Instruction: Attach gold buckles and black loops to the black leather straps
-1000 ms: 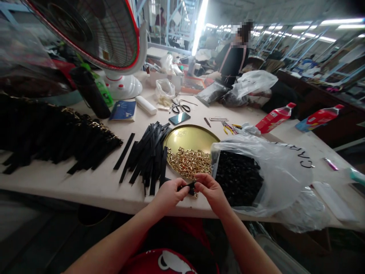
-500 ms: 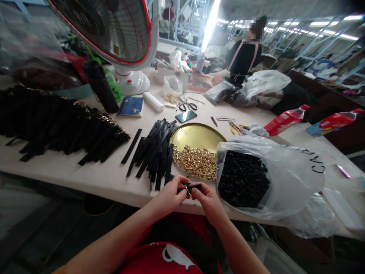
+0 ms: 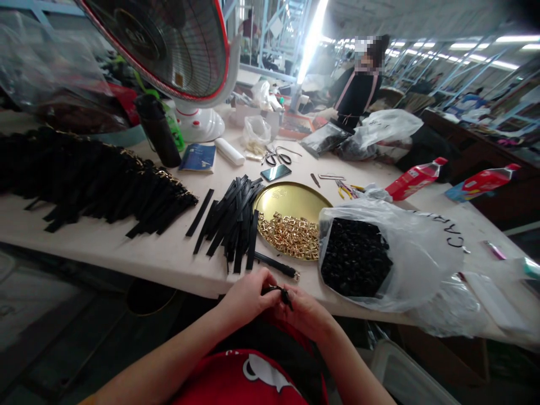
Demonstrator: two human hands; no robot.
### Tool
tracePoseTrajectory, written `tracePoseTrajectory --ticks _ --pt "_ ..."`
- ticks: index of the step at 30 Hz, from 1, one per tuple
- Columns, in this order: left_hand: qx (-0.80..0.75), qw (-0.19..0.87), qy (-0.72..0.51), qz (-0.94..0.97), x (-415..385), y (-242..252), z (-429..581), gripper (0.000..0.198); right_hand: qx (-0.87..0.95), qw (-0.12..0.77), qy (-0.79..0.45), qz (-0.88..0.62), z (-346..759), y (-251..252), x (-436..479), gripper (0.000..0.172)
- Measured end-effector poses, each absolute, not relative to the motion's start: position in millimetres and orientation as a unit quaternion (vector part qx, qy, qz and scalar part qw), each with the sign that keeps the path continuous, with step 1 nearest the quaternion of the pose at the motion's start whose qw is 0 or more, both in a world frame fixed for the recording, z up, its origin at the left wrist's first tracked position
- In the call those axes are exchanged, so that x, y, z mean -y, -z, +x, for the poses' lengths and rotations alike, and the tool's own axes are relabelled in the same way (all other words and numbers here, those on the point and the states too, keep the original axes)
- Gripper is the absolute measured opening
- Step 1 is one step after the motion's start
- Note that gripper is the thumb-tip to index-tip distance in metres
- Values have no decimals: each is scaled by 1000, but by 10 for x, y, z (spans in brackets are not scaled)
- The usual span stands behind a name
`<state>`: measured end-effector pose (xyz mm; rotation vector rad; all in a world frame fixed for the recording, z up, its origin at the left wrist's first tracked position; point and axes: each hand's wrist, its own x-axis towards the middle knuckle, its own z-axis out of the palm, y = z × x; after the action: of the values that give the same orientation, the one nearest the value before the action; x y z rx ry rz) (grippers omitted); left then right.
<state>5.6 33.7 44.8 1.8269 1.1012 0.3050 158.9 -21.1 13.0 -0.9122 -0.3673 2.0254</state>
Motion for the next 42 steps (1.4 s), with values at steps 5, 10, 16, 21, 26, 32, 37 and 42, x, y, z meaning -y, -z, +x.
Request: tracePoseTrajectory --ticks 5,10,16,21,26,32,37,42 --pt "-435 486 -104 751 -272 -438 25 24 169 444 -805 -354 1556 -89 323 25" --pt "-456 501 -86 730 -231 -460 -50 19 197 498 -722 -437 1588 -64 349 27" --pt "-443 627 -109 631 -192 -437 -21 21 294 508 -579 -566 1570 -33 340 33" --pt "-441 640 -117 619 -204 -327 25 24 315 477 -594 -566 1581 -1 342 34" --pt "-429 697 -71 570 -269 -239 -32 26 352 476 -528 -609 1604 87 330 24" --pt "-453 701 -87 543 -273 -146 -24 20 474 413 -442 -640 1659 81 328 12" --pt "-457 671 -72 579 -275 -169 28 21 520 375 -443 -627 1734 46 335 9" --pt "-464 623 -52 627 -309 -211 34 21 542 362 -428 -626 1718 34 338 8"
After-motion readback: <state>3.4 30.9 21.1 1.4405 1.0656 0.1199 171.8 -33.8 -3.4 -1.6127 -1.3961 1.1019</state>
